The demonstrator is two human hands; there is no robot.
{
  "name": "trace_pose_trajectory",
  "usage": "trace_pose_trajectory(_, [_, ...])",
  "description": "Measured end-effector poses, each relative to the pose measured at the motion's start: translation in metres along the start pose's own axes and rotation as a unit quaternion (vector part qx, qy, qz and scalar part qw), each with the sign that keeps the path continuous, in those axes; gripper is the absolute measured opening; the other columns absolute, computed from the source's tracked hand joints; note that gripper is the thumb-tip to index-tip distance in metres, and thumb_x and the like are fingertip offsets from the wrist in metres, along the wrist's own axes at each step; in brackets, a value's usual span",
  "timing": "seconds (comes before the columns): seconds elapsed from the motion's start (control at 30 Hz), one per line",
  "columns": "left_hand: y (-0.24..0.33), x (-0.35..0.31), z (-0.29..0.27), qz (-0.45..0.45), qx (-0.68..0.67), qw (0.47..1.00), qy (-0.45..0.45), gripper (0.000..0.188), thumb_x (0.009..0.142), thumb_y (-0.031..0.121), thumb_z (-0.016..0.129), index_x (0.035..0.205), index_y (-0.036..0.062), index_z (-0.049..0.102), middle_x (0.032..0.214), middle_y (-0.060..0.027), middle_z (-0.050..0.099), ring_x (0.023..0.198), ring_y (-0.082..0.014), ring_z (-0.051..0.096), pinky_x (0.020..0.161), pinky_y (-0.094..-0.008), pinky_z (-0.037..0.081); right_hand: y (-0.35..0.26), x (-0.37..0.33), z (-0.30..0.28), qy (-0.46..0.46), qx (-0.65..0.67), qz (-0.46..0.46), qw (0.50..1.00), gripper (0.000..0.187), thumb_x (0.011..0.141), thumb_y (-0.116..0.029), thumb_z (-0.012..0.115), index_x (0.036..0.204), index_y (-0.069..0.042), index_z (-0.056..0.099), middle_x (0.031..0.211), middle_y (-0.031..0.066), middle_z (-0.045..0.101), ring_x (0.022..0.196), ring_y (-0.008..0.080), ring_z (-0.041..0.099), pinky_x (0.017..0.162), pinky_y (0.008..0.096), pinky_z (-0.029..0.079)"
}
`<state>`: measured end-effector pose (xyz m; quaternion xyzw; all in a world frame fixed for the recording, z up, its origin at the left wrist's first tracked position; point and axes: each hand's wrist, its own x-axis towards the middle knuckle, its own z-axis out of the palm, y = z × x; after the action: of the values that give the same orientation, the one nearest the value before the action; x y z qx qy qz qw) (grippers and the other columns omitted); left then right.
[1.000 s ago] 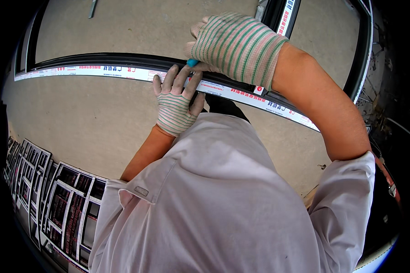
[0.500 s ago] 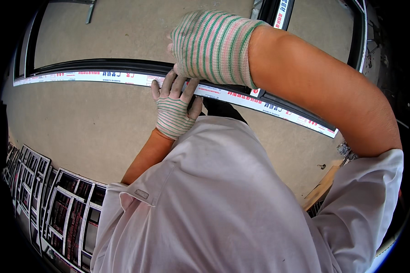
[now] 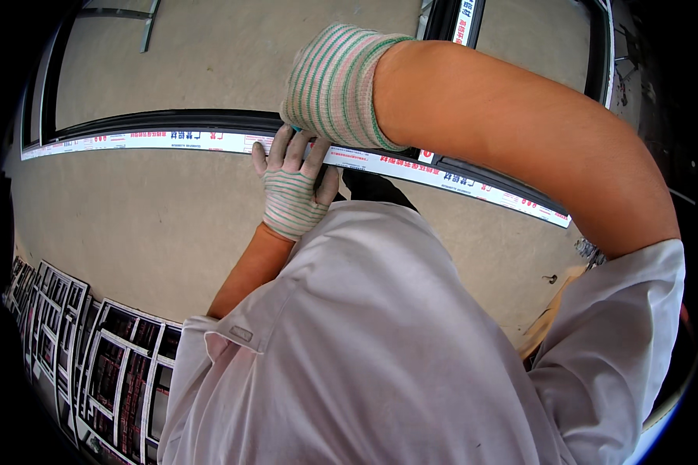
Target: The person assembles a large aluminum window frame by hand, using a small blue-handled tool to press and secure rubber gaskets into the frame channels. The person repeatedly repositions the frame to access different sides and continues inserting the gasket along the perimeter.
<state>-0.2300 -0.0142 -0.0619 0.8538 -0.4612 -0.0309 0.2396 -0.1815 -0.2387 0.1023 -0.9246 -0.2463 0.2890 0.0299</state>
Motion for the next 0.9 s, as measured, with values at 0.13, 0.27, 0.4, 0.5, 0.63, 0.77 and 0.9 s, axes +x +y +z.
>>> trace_pose_trajectory(0.13, [-0.002, -0.002, 0.003, 0.013, -0.012, 1.0, -0.001, 0.06, 0.08, 0.03, 0.075, 0.137, 0.0197, 0.059, 0.143, -0.011, 0.054, 0.137, -0.0367, 0.046, 0.107, -0.0724, 0.024, -0.004, -0.001, -0.001, -0.067, 0.063, 0.053, 0.994, 0.029, 0.101, -0.029, 0.059, 0.096, -0.006, 0.075, 0.086, 0.0155, 0.074, 0.085, 0.0352, 0.072, 0.072, 0.0442, 0.059])
trace_pose_trajectory(0.27, [-0.004, -0.007, 0.005, -0.001, -0.003, 1.0, 0.007, 0.063, 0.081, 0.031, 0.075, 0.14, 0.0198, 0.058, 0.146, -0.0119, 0.052, 0.139, -0.0372, 0.045, 0.107, -0.0727, 0.023, 0.002, 0.011, 0.002, -0.082, 0.121, 0.037, 0.989, 0.034, 0.104, -0.031, 0.054, 0.097, -0.005, 0.075, 0.085, 0.0173, 0.073, 0.082, 0.0371, 0.07, 0.075, 0.0442, 0.058])
trace_pose_trajectory(0.4, [-0.003, -0.007, 0.004, 0.008, -0.009, 1.0, 0.004, 0.064, 0.081, 0.032, 0.075, 0.142, 0.0198, 0.057, 0.149, -0.0129, 0.051, 0.141, -0.0381, 0.043, 0.108, -0.0731, 0.022, -0.008, 0.0, -0.021, -0.081, 0.134, 0.068, 0.985, 0.038, 0.105, -0.034, 0.051, 0.097, -0.005, 0.075, 0.084, 0.0175, 0.073, 0.082, 0.0381, 0.07, 0.076, 0.0445, 0.057])
trace_pose_trajectory(0.5, [-0.003, -0.004, 0.003, 0.02, -0.024, 0.999, 0.008, 0.062, 0.082, 0.03, 0.075, 0.141, 0.0196, 0.058, 0.15, -0.0138, 0.051, 0.142, -0.039, 0.043, 0.109, -0.0742, 0.022, -0.003, 0.001, -0.002, -0.079, 0.126, 0.078, 0.986, 0.041, 0.105, -0.035, 0.051, 0.092, -0.005, 0.075, 0.082, 0.0177, 0.073, 0.081, 0.0386, 0.07, 0.076, 0.0453, 0.057])
trace_pose_trajectory(0.63, [-0.008, -0.002, -0.011, 0.038, -0.084, 0.995, 0.029, 0.055, 0.084, 0.02, 0.074, 0.137, 0.0136, 0.06, 0.143, -0.0147, 0.057, 0.135, -0.0385, 0.051, 0.112, -0.0687, 0.026, 0.0, 0.003, 0.009, -0.056, 0.115, 0.084, 0.988, 0.042, 0.105, -0.036, 0.051, 0.089, -0.006, 0.075, 0.081, 0.0183, 0.072, 0.08, 0.0397, 0.07, 0.075, 0.0468, 0.057])
trace_pose_trajectory(0.77, [-0.023, 0.015, -0.023, 0.048, -0.156, 0.984, 0.065, 0.049, 0.085, 0.01, 0.075, 0.131, 0.008, 0.062, 0.129, -0.0131, 0.064, 0.122, -0.0352, 0.06, 0.112, -0.0585, 0.036, -0.007, 0.001, 0.0, -0.083, 0.127, 0.14, 0.978, 0.04, 0.104, -0.036, 0.051, 0.091, -0.006, 0.074, 0.083, 0.0179, 0.073, 0.082, 0.0401, 0.07, 0.075, 0.0476, 0.057])
trace_pose_trajectory(0.9, [-0.037, 0.043, -0.025, 0.083, -0.174, 0.981, 0.032, 0.028, 0.085, 0.013, 0.078, 0.111, 0.0064, 0.068, 0.106, -0.0116, 0.069, 0.1, -0.034, 0.066, 0.093, -0.0486, 0.051, -0.004, 0.005, 0.007, -0.066, 0.155, 0.127, 0.978, 0.041, 0.104, -0.036, 0.051, 0.092, -0.005, 0.075, 0.085, 0.0182, 0.074, 0.084, 0.0394, 0.07, 0.075, 0.0475, 0.057])
